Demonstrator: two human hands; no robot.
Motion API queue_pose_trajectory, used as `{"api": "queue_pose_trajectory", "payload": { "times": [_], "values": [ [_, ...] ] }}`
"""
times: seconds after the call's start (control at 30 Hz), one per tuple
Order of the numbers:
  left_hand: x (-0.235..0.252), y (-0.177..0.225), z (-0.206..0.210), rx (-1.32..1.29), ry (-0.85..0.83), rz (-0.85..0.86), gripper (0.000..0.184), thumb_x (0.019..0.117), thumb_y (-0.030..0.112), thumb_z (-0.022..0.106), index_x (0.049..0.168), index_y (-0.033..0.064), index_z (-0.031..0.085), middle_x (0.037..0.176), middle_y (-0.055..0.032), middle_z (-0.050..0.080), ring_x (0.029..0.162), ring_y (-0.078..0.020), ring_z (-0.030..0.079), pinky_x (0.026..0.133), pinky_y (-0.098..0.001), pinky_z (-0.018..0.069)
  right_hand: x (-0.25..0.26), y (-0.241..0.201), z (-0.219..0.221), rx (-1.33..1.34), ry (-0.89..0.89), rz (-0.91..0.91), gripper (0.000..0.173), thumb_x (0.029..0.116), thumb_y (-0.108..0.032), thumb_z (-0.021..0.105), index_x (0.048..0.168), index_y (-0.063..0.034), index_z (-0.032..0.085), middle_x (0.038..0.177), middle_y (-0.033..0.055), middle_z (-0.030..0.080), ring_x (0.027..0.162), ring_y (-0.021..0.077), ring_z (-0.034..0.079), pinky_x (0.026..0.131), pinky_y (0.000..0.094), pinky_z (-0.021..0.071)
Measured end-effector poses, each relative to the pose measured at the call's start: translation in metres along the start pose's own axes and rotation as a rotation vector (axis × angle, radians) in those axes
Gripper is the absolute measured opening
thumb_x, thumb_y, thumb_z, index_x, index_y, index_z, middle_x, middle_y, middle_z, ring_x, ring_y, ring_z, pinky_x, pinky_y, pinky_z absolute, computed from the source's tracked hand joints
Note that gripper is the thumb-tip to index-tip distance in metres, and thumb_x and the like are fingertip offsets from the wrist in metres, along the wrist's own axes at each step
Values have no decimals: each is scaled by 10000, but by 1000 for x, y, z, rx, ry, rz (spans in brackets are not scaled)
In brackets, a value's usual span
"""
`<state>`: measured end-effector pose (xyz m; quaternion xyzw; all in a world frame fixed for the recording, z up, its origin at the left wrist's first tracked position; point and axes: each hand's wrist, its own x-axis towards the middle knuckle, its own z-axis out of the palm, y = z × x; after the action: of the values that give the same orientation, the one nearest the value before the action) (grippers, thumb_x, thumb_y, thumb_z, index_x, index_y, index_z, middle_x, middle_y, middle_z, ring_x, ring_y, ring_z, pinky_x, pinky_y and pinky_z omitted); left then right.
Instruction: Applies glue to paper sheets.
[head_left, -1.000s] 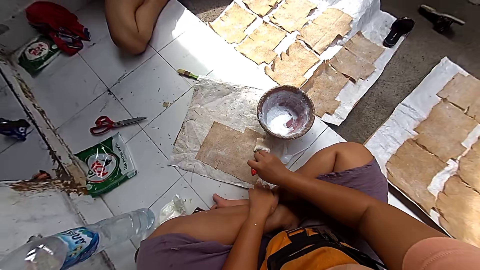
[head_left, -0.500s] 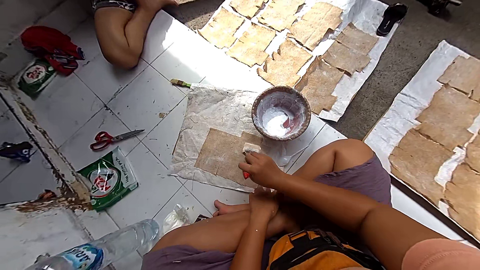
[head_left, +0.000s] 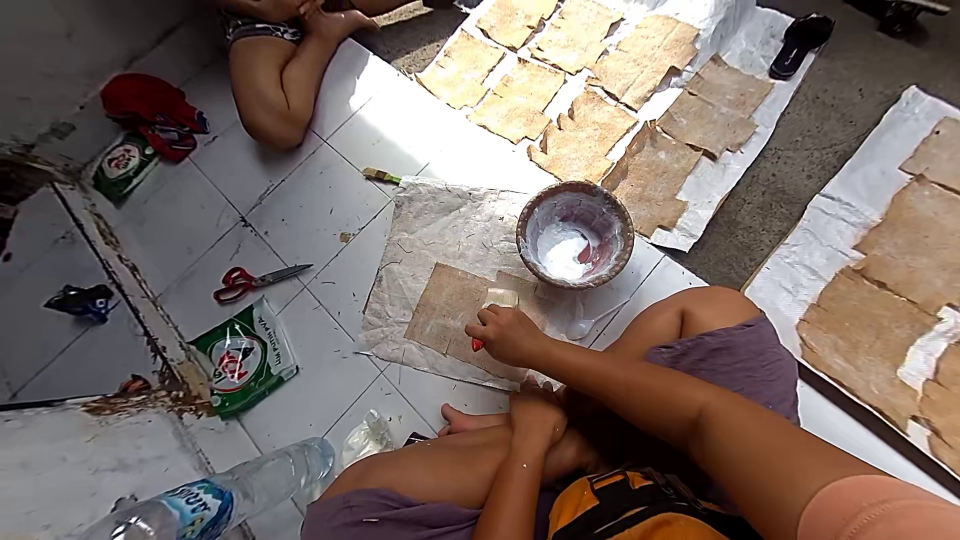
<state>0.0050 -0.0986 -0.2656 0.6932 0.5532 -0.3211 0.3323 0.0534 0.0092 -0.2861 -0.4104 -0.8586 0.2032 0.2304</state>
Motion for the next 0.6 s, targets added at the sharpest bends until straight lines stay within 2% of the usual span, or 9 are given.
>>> {"api": "queue_pose_trajectory", "payload": {
  "times": [0.1,0.17,0.23,0.3,0.37,0.4,0.43,0.5,0.6],
  "values": [
    [3,0,1,15,-23,10,565,1079,461,347,1385,59,598,1452,-194,556,1378,-362,485,1055,-575,409,9,-5,-8,-3,131,-11,83,909,-45,685,974,-51,735,829,160,657,816,337,687,650,453,569],
    [4,-2,8,-18,15,2,547,1063,444,364,1383,81,618,1483,-186,540,1391,-348,490,1071,-579,406,10,9,2,-72,169,36,80,894,-27,700,962,-57,731,852,169,659,854,350,690,679,467,580],
    [0,0,10,-23,38,21,525,1052,430,395,1333,67,649,1442,-181,579,1381,-340,508,1076,-568,414,-1,7,6,-65,23,73,103,919,-40,667,997,-59,731,896,179,669,901,360,685,719,487,577],
    [-17,1,-3,-6,-8,47,495,1005,410,540,1294,22,645,1386,-199,600,1358,-361,504,1091,-580,389,-13,-21,-7,43,-144,63,169,971,-59,578,1078,-29,706,967,209,679,964,387,682,777,520,567],
    [-29,1,-1,-41,16,72,495,971,409,608,1262,13,668,1337,-207,635,1315,-378,539,1080,-592,386,-27,-46,-19,156,-19,88,160,962,-92,594,1018,-21,726,890,184,691,879,359,707,712,493,578],
    [-27,2,1,-52,3,81,484,984,402,597,1269,15,659,1342,-207,628,1320,-384,529,1059,-601,391,-33,-47,-22,201,55,155,156,953,-109,615,997,-30,743,868,158,693,858,331,708,720,480,586],
    [-18,1,0,-67,-5,80,469,1006,394,571,1274,17,648,1359,-199,616,1344,-383,508,1051,-604,398,-35,-38,-27,255,85,244,158,957,-129,632,999,-33,751,886,149,702,882,314,707,773,486,583],
    [-4,-2,1,-109,9,58,503,1038,418,477,1302,24,645,1404,-200,592,1376,-381,484,1055,-615,397,-31,-10,-35,358,67,378,161,968,-167,671,1006,-26,740,932,148,712,922,299,697,860,514,557],
    [3,-8,2,-190,24,36,699,1060,570,297,1318,21,645,1495,-238,509,1424,-390,448,1105,-615,367,-31,20,-45,219,235,352,126,952,-134,703,986,-16,730,925,160,710,883,320,703,812,542,565]
  ]
}}
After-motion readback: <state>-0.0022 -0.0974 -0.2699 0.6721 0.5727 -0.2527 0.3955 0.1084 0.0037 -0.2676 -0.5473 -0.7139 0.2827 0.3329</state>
